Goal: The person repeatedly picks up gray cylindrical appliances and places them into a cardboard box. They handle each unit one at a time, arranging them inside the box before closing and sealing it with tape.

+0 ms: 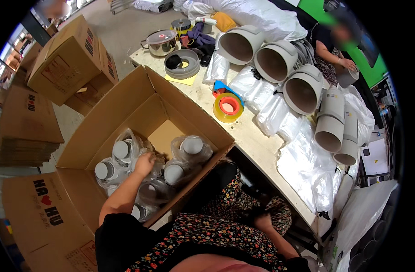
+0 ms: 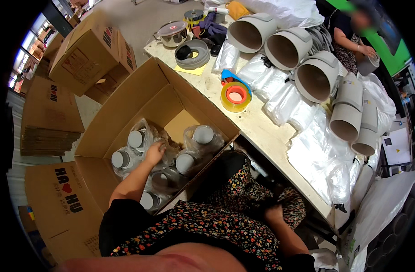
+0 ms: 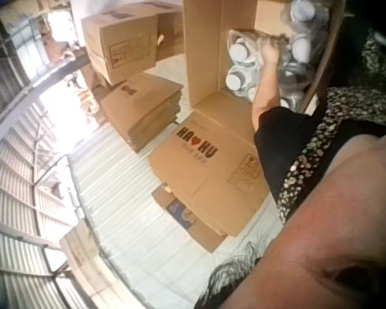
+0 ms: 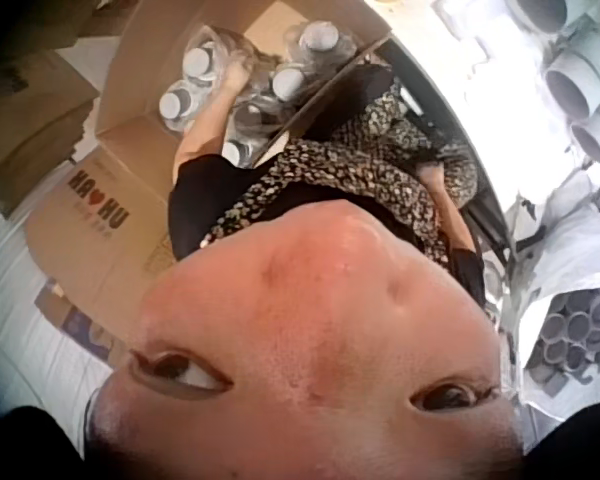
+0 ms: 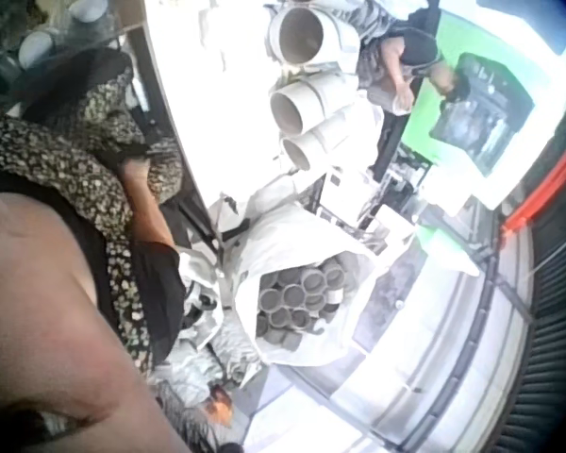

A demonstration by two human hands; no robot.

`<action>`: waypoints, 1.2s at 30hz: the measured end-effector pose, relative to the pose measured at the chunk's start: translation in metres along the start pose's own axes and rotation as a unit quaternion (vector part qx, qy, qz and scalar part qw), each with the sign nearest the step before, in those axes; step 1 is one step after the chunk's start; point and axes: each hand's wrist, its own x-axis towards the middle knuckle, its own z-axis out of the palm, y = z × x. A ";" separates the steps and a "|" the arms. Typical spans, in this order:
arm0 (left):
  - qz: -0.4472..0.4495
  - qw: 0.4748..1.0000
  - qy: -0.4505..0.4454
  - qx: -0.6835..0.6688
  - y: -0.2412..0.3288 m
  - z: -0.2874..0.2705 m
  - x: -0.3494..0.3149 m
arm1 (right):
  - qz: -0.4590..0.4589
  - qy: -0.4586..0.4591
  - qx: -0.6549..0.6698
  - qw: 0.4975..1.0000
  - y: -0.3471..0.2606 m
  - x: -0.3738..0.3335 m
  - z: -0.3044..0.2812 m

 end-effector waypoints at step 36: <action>0.445 0.867 -0.019 0.223 0.298 -0.013 -0.042 | 0.432 0.528 0.035 0.730 0.275 -0.409 -0.133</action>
